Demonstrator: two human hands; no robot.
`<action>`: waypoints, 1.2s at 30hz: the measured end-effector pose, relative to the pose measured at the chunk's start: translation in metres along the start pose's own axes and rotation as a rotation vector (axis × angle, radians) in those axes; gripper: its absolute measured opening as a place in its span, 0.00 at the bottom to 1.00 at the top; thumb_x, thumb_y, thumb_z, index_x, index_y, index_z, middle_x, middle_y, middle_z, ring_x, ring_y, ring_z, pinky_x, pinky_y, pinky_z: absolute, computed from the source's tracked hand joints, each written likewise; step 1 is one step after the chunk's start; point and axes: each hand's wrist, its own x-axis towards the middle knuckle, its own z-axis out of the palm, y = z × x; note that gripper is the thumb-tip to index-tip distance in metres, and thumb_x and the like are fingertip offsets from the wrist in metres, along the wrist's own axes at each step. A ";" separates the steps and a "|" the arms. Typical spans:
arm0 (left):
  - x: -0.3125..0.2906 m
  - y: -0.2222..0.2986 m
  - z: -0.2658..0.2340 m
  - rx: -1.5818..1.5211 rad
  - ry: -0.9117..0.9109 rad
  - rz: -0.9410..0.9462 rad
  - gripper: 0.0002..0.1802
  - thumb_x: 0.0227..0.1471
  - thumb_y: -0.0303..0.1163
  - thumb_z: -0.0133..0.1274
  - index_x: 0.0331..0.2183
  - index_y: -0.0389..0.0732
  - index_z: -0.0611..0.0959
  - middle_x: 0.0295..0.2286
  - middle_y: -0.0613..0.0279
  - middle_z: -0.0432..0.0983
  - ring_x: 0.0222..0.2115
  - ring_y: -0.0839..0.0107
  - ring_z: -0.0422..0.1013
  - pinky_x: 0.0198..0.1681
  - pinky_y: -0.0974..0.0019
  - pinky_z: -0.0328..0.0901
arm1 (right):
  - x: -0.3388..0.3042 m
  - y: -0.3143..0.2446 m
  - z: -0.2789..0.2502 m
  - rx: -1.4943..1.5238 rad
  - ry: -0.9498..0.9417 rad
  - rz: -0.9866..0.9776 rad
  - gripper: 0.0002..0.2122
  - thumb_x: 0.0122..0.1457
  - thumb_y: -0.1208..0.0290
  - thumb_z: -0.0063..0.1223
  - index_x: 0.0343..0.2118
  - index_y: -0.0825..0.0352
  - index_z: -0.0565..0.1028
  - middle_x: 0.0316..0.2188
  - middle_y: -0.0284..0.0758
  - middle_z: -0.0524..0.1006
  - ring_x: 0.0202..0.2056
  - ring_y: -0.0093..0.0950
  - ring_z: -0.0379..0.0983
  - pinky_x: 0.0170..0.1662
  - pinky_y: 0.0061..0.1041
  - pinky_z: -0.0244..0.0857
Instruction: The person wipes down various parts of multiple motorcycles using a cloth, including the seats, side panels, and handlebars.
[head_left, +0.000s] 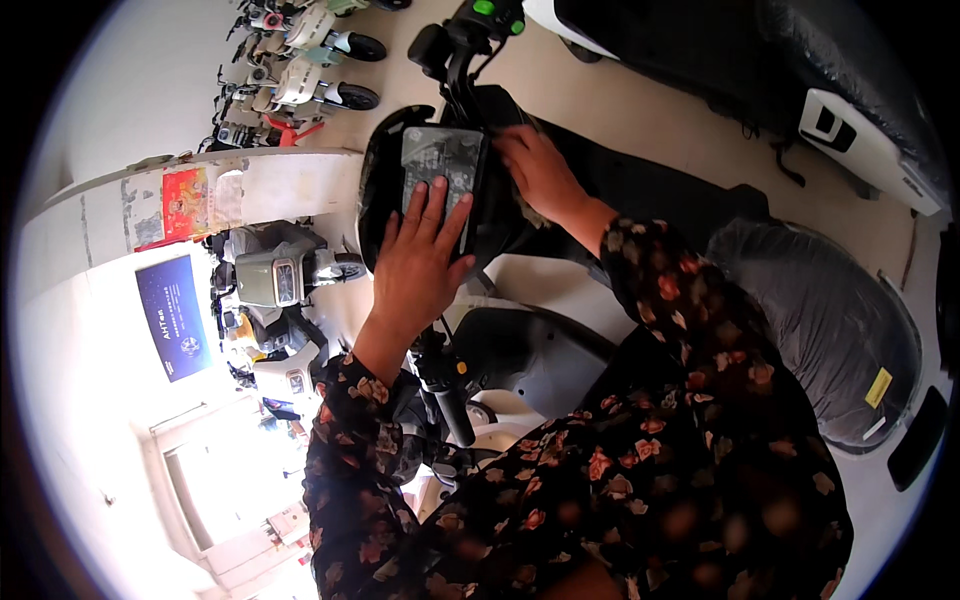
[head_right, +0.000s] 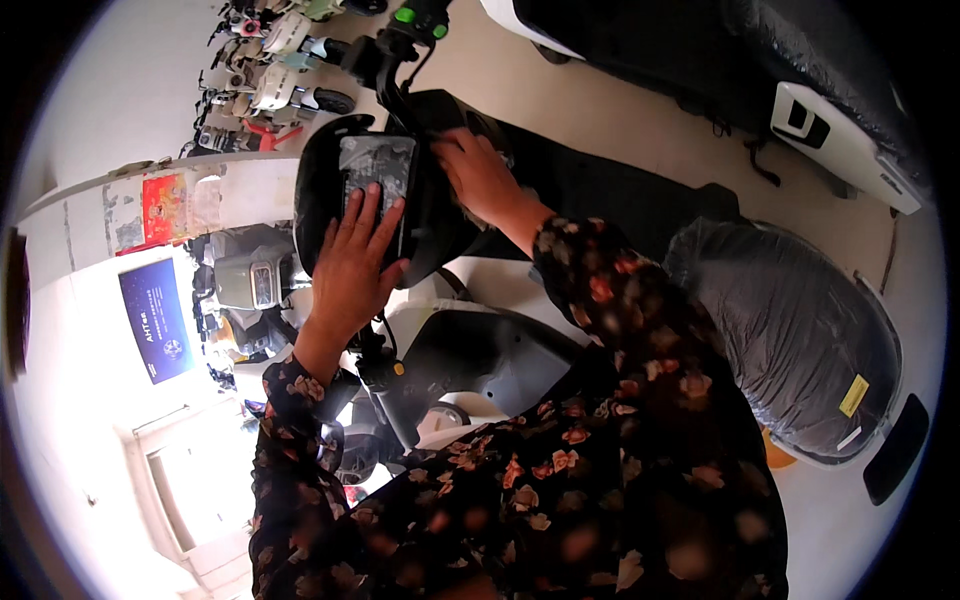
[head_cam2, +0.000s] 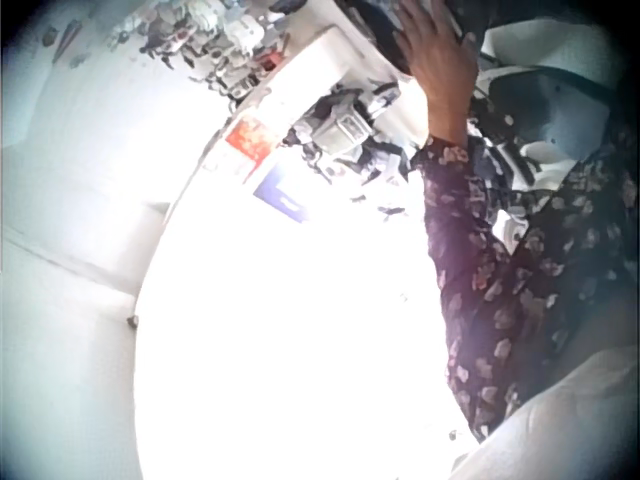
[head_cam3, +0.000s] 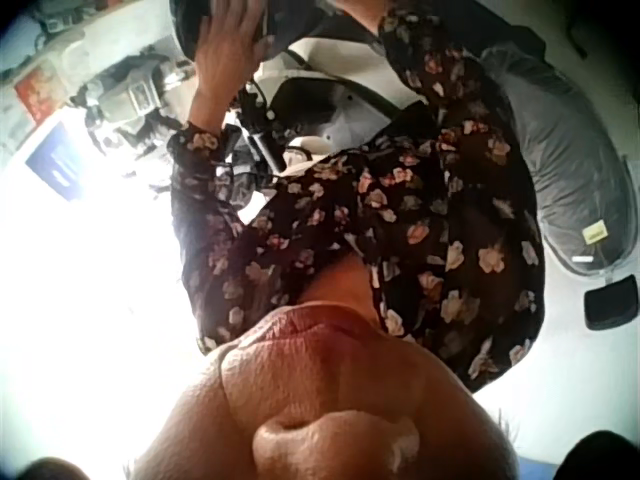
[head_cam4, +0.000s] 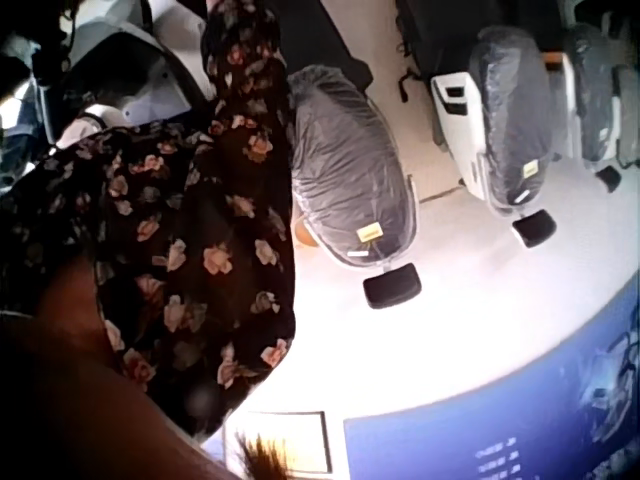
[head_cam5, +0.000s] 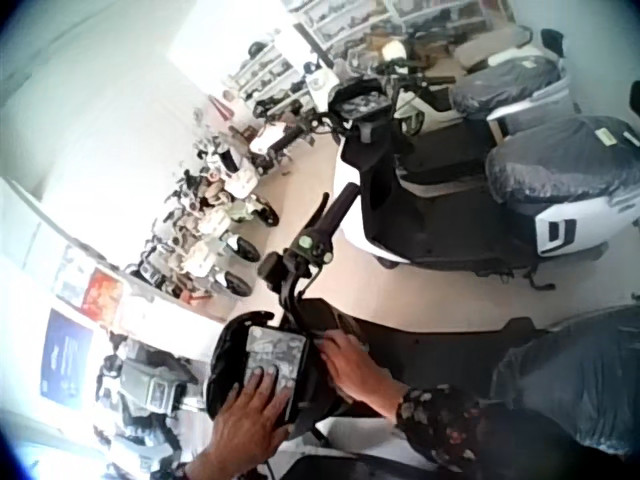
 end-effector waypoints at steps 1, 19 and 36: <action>-0.002 -0.001 0.001 -0.013 0.005 0.003 0.46 0.46 0.39 0.65 0.65 0.53 0.65 0.67 0.53 0.52 0.66 0.51 0.53 0.64 0.46 0.56 | -0.003 0.002 -0.008 0.026 -0.062 -0.017 0.12 0.60 0.76 0.52 0.48 0.66 0.76 0.45 0.41 0.73 0.47 0.44 0.71 0.51 0.37 0.67; -0.133 0.046 -0.013 -0.577 0.095 -0.316 0.35 0.52 0.30 0.59 0.61 0.44 0.71 0.65 0.50 0.57 0.66 0.46 0.52 0.67 0.42 0.47 | -0.018 0.005 0.003 -0.198 -0.141 -0.070 0.21 0.53 0.83 0.51 0.51 0.62 0.77 0.54 0.39 0.69 0.51 0.45 0.65 0.53 0.38 0.64; -0.146 0.067 0.036 -0.392 0.394 -0.359 0.28 0.47 0.30 0.59 0.53 0.48 0.80 0.61 0.61 0.65 0.63 0.55 0.58 0.66 0.40 0.49 | 0.026 -0.117 0.014 -0.307 -0.151 -0.418 0.23 0.57 0.64 0.58 0.57 0.62 0.73 0.63 0.42 0.63 0.54 0.50 0.63 0.59 0.43 0.58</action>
